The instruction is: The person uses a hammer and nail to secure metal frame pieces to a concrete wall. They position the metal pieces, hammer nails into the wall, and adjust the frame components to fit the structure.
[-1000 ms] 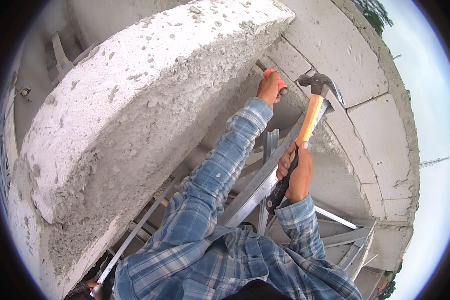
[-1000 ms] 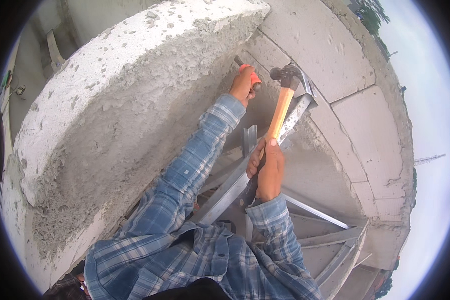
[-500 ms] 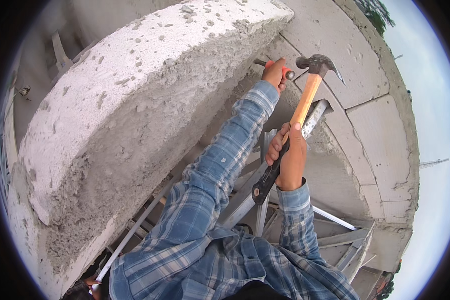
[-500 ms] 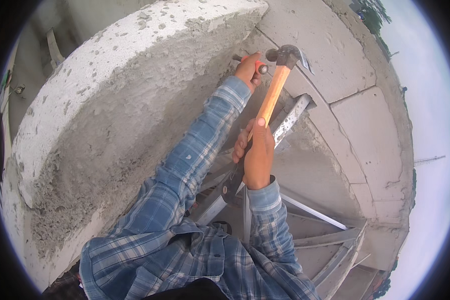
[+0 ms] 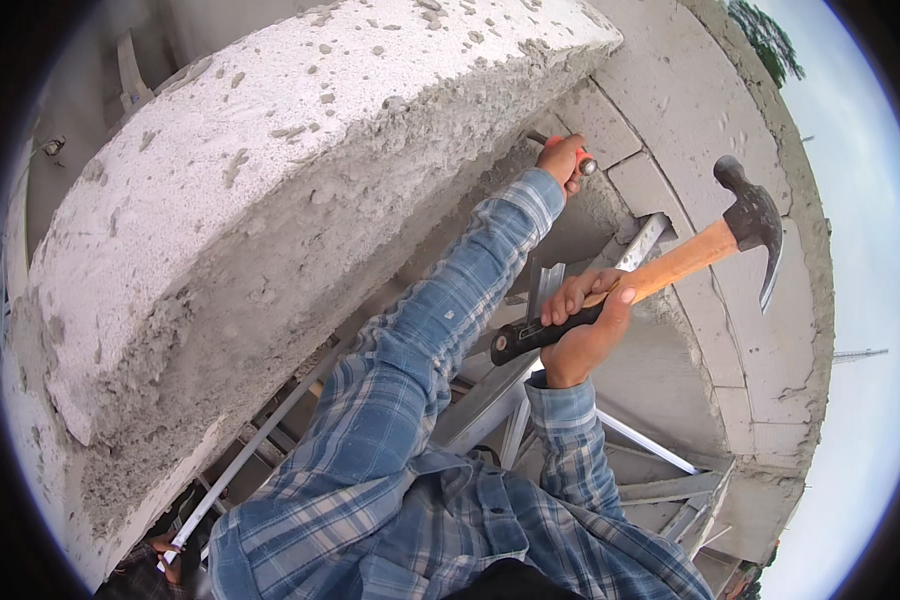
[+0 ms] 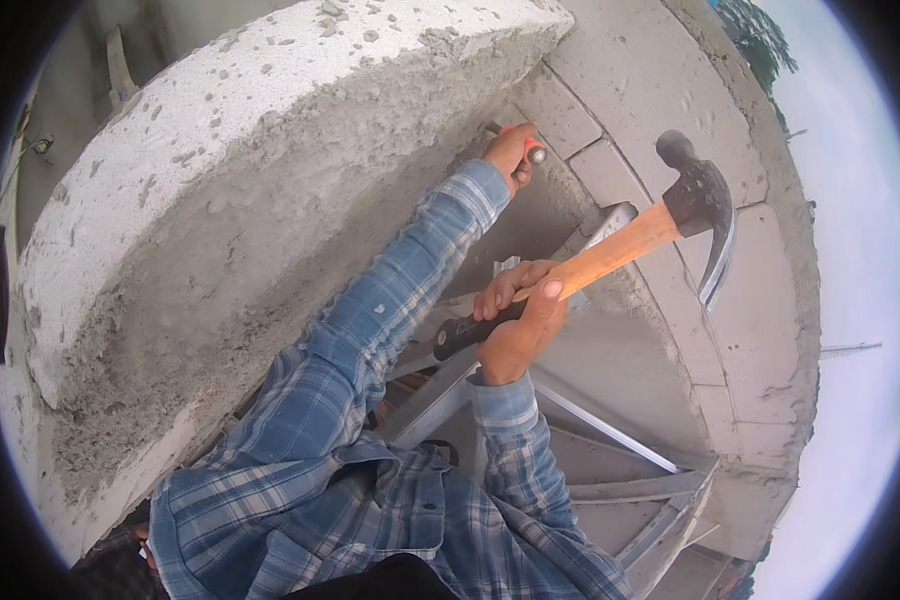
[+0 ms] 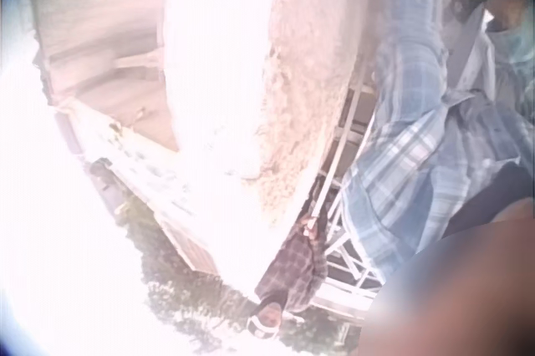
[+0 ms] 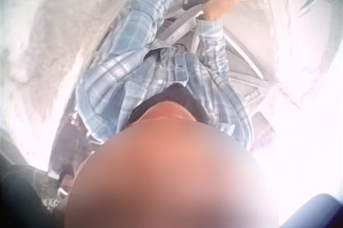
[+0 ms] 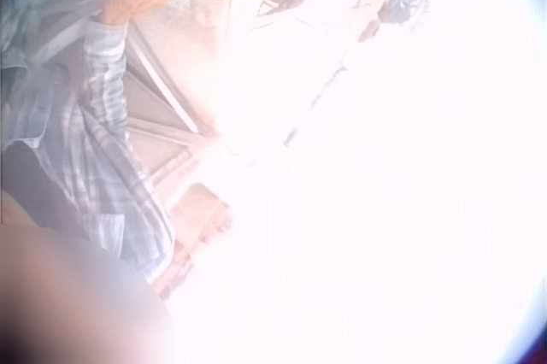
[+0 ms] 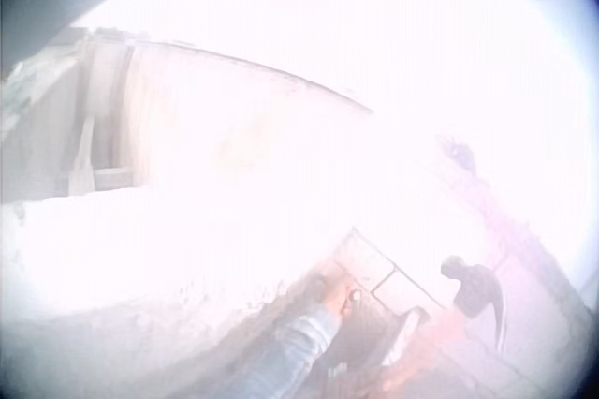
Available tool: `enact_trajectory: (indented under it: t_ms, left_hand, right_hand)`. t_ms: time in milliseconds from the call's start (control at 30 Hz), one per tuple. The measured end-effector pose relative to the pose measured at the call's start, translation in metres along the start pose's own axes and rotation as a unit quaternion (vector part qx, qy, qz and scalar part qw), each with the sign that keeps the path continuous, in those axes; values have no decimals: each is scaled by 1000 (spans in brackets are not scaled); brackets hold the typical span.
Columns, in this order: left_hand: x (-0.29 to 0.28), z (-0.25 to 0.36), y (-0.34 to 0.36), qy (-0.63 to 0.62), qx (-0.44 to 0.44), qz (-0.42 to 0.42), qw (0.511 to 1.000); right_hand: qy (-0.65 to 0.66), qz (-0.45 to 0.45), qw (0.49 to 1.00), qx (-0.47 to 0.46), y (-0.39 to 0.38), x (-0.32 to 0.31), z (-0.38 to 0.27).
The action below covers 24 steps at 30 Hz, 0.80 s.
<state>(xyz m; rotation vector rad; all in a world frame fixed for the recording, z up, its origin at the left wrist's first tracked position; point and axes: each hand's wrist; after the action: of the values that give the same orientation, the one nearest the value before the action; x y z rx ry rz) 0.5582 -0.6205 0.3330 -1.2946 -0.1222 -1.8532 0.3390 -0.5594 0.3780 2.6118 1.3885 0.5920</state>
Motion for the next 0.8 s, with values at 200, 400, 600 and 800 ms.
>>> enact_trajectory:
  t_ms: [200,400,600,800]
  left_hand:
    - [11,2,-3,31,39,29,998]
    - [14,18,8,6,2,-7,1000]
    - [18,25,5,0,-12,-10,1000]
    - [14,18,27,-8,6,-5,1000]
  right_hand:
    - [24,21,999,-27,-1,2,-5]
    - [-66,24,992,103,-2,5,34]
    - [18,17,1000,-13,9,11,20]
    - [-110,-27,975,193,31,3,29]
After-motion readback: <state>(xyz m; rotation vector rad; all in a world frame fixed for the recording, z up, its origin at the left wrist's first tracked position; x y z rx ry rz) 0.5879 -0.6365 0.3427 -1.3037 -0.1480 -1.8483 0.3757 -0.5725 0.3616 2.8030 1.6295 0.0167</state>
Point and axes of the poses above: each hand's wrist, its own y-axis towards the middle knuckle, its own x-axis out of the palm, z = x × y, and after that the axes turned 3 degrees about -x, right-handed
